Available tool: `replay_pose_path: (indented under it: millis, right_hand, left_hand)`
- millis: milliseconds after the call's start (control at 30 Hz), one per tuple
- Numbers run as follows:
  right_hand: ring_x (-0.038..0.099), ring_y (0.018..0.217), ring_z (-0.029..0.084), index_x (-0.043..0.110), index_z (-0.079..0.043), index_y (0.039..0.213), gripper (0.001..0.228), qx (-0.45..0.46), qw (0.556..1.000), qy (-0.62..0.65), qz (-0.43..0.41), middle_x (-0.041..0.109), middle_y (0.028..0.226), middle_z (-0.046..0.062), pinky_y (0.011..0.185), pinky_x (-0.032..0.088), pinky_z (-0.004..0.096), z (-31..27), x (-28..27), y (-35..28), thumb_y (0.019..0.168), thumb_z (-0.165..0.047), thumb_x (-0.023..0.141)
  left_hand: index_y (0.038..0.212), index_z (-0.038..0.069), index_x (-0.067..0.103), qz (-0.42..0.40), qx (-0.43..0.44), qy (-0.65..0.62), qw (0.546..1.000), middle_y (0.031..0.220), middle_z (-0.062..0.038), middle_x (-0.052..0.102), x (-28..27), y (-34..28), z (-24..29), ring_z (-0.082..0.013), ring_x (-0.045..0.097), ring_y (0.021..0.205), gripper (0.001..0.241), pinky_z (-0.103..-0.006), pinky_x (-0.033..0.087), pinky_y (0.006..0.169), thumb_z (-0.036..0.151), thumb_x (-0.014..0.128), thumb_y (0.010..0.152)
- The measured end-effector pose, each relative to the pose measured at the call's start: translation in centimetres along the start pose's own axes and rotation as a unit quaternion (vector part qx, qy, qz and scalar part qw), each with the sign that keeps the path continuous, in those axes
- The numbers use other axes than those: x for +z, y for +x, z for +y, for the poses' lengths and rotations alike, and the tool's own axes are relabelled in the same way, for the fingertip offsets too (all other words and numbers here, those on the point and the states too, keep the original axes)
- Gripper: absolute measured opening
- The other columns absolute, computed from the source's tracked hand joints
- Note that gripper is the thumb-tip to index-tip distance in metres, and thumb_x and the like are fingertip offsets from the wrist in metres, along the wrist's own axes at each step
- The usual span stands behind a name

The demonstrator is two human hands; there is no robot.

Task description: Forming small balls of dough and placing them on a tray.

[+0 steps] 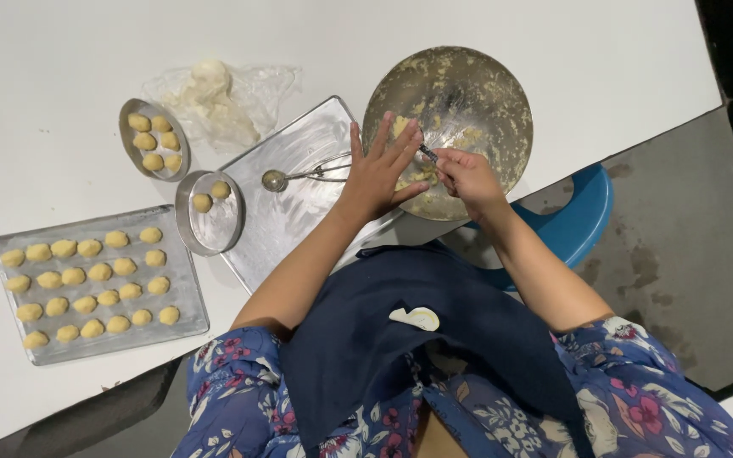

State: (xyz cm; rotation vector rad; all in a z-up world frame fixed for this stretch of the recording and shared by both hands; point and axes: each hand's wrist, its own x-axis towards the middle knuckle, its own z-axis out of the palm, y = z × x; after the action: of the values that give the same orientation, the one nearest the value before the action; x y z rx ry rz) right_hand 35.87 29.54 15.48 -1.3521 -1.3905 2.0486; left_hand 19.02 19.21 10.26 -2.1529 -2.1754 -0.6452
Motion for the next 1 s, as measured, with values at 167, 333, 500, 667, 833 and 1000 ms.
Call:
replay_pose_path:
  millis: [167, 333, 500, 667, 833, 1000]
  right_hand:
    - [0.037, 0.04, 0.004, 0.066, -0.002, 0.118, 0.026, -0.002, 1.0, -0.005, -0.002, 0.052, 0.061, 0.005, 0.036, 0.028, 0.018, 1.1, -1.2, 1.4, 0.094, -0.003, 0.055]
    - [0.039, 0.04, 0.003, 0.067, -0.003, 0.119, 0.027, -0.016, 1.0, -0.01, 0.009, 0.053, 0.06, 0.005, 0.036, 0.031, 0.017, 1.4, -1.6, 2.1, 0.094, -0.004, 0.058]
    - [0.038, 0.04, 0.002, 0.067, -0.003, 0.117, 0.026, -0.015, 1.0, -0.008, 0.017, 0.054, 0.06, 0.004, 0.035, 0.03, 0.017, 0.7, -1.4, 1.7, 0.093, -0.004, 0.058]
    - [0.039, 0.041, 0.001, 0.068, -0.004, 0.117, 0.027, -0.02, 1.0, -0.014, 0.018, 0.053, 0.06, 0.002, 0.036, 0.031, 0.016, 0.1, -1.6, 1.2, 0.093, -0.005, 0.058]
    - [0.039, 0.042, 0.002, 0.068, -0.001, 0.117, 0.026, -0.029, 0.999, -0.024, 0.007, 0.052, 0.06, 0.002, 0.037, 0.03, 0.016, 0.5, -1.9, 1.5, 0.094, -0.005, 0.058]
    - [0.039, 0.042, 0.001, 0.068, -0.003, 0.116, 0.025, -0.03, 0.999, -0.024, 0.005, 0.05, 0.059, 0.002, 0.037, 0.029, 0.016, 0.4, -2.0, 1.1, 0.093, -0.006, 0.058]
  left_hand:
    - [0.163, 0.025, 0.026, -0.031, -0.014, -0.022, 0.999, 0.171, 0.007, 0.017, -0.4, 0.3, -0.4, -0.0291, 0.001, 0.158, 0.087, -0.0722, -0.008, 0.119, 0.081, 0.036, 0.097]
    - [0.166, 0.019, 0.021, -0.019, -0.041, -0.055, 0.997, 0.172, -0.002, 0.019, -0.9, 0.9, -1.6, -0.0316, 0.003, 0.159, 0.086, -0.0737, -0.008, 0.118, 0.075, 0.039, 0.102]
    - [0.167, 0.019, 0.019, -0.037, -0.055, -0.137, 0.988, 0.172, -0.003, 0.021, -1.4, 1.3, -1.8, -0.0324, 0.001, 0.159, 0.085, -0.0754, -0.007, 0.117, 0.073, 0.039, 0.103]
    - [0.165, 0.022, 0.023, -0.03, -0.032, -0.072, 0.996, 0.172, 0.001, 0.019, -2.0, 2.0, -1.2, -0.0289, 0.0, 0.159, 0.085, -0.0724, -0.011, 0.118, 0.077, 0.034, 0.1]
    - [0.16, 0.023, 0.037, -0.029, -0.012, -0.045, 0.999, 0.167, 0.002, 0.032, -2.2, 2.4, -1.3, -0.0276, 0.007, 0.158, 0.084, -0.0718, -0.011, 0.118, 0.079, 0.038, 0.097]
    - [0.153, 0.03, 0.048, 0.052, -0.132, -0.239, 0.961, 0.149, 0.005, 0.058, -0.7, 3.3, -2.3, -0.0242, 0.038, 0.15, 0.079, -0.0659, 0.018, 0.121, 0.068, 0.073, 0.089]
